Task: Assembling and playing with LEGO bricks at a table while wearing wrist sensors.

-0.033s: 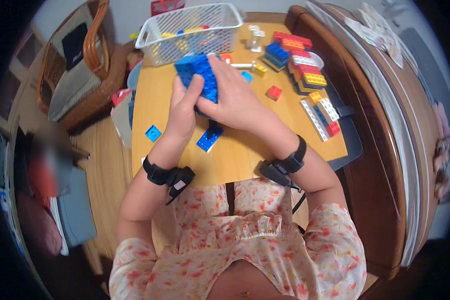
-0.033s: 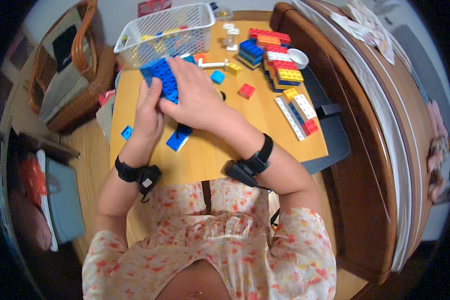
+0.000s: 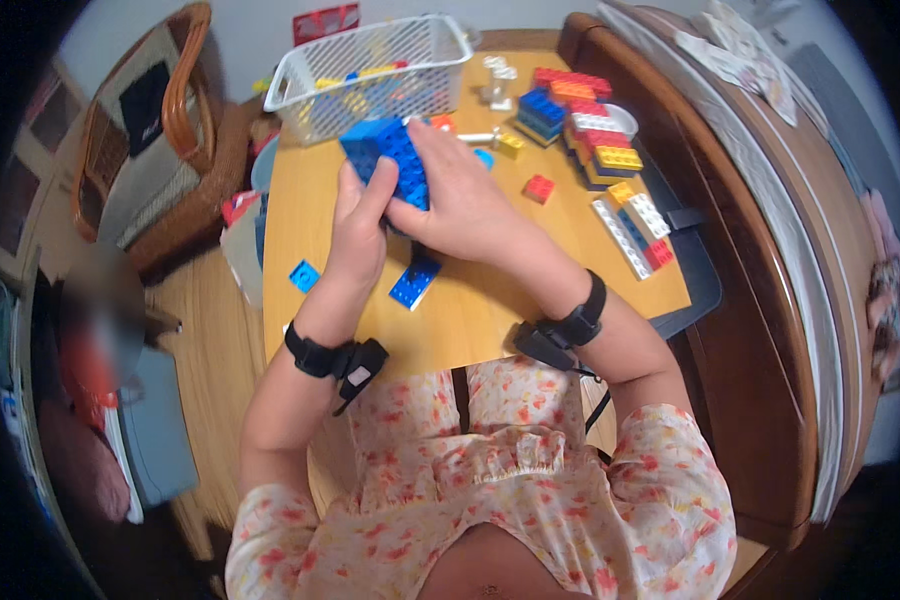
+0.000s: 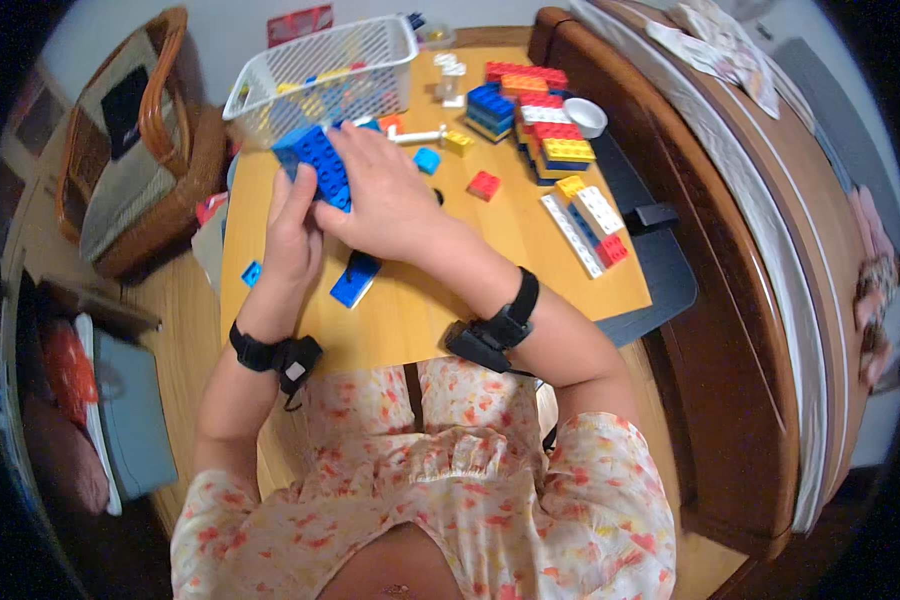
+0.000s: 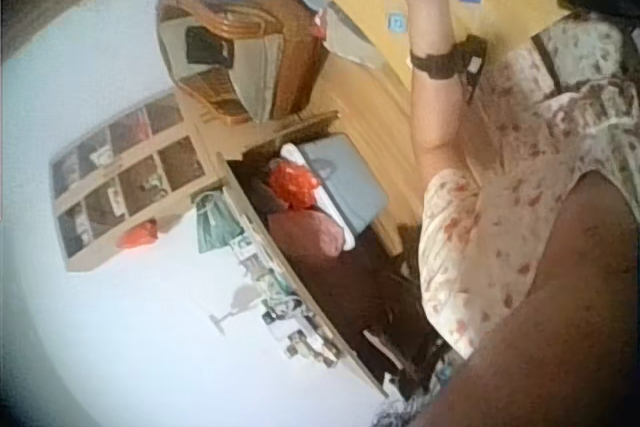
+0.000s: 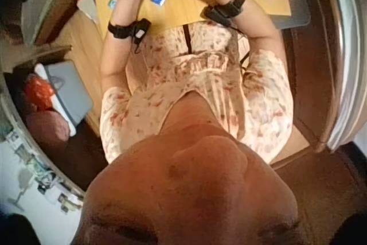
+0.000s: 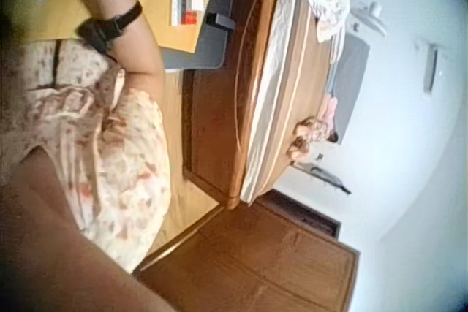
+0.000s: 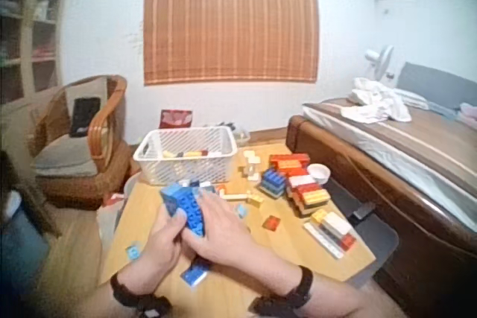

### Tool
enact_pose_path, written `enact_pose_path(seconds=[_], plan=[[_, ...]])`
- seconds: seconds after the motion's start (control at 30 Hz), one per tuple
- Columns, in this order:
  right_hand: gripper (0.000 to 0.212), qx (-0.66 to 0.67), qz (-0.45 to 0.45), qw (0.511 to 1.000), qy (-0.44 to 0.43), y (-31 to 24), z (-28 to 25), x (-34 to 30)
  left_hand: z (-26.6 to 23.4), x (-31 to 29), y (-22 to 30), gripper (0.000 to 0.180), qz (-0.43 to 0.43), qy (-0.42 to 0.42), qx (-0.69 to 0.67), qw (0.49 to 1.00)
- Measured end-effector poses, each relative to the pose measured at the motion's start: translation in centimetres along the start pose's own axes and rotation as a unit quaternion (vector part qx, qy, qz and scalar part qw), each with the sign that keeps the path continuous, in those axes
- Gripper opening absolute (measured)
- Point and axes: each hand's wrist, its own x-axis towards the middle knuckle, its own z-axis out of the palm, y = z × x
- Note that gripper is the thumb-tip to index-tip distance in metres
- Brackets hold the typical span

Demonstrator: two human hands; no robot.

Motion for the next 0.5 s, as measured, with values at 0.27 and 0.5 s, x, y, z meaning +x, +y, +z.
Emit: enact_pose_path(seconds=[0.27,0.5], plan=[[0.049,0.159,0.189,0.969,0.012,-0.6,-9.4,-0.5,5.3,-4.9,9.1,0.042,0.094,-0.028,0.145,0.985],[0.046,-0.02,0.277,0.958,0.07,5.1,-21.5,-5.8,12.1,-14.7,15.0,0.028,0.342,-0.286,0.123,0.887]])
